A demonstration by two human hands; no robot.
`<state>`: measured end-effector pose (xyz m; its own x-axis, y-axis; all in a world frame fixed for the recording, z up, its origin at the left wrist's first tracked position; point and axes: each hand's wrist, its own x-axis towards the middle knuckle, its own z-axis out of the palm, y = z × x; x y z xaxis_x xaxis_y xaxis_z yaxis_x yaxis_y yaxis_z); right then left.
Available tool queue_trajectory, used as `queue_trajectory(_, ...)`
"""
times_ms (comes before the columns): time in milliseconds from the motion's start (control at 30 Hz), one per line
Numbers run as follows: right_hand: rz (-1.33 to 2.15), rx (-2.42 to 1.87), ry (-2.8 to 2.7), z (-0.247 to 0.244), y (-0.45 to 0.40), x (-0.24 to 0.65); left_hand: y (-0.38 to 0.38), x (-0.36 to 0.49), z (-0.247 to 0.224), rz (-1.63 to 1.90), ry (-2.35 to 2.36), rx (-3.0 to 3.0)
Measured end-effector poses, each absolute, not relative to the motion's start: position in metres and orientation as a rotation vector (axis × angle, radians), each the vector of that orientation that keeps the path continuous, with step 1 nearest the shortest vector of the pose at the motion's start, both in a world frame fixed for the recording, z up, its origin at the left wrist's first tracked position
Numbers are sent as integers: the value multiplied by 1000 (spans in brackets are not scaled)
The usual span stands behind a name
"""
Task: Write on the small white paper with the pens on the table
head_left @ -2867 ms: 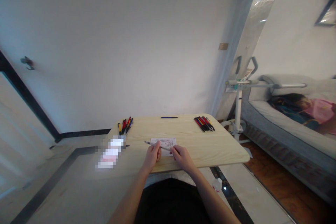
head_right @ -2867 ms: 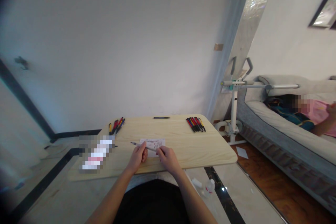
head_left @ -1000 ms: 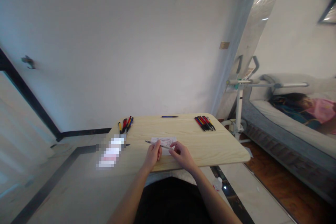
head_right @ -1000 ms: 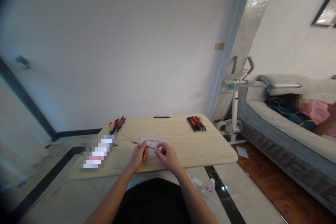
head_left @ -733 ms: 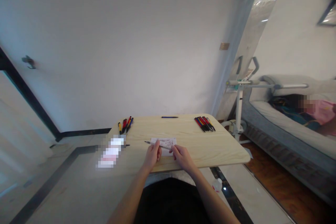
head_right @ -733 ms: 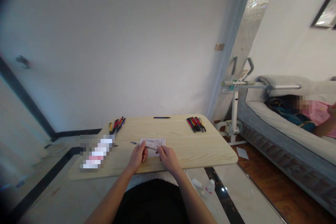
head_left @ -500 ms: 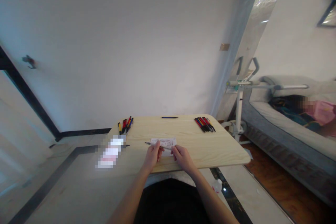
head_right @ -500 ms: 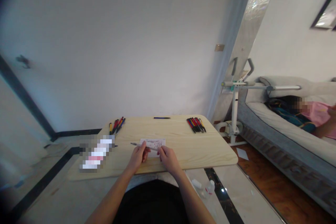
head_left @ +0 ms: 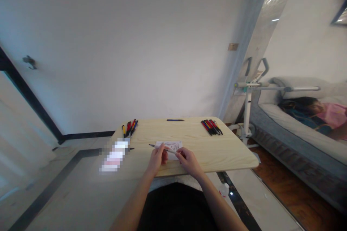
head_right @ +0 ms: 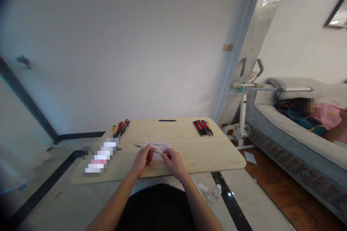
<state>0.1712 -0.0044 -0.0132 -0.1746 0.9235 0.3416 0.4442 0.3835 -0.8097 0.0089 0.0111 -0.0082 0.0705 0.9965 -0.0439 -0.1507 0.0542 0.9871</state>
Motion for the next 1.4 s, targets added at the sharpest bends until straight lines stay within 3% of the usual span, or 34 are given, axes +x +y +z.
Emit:
queue_trajectory(1033,845,-1112,-1681,-10,-4,173,5,21,-3,1253,887,991)
queue_trajectory(1400,876,-1020,-1565,4,5,165,0,-2,6,1400,634,498)
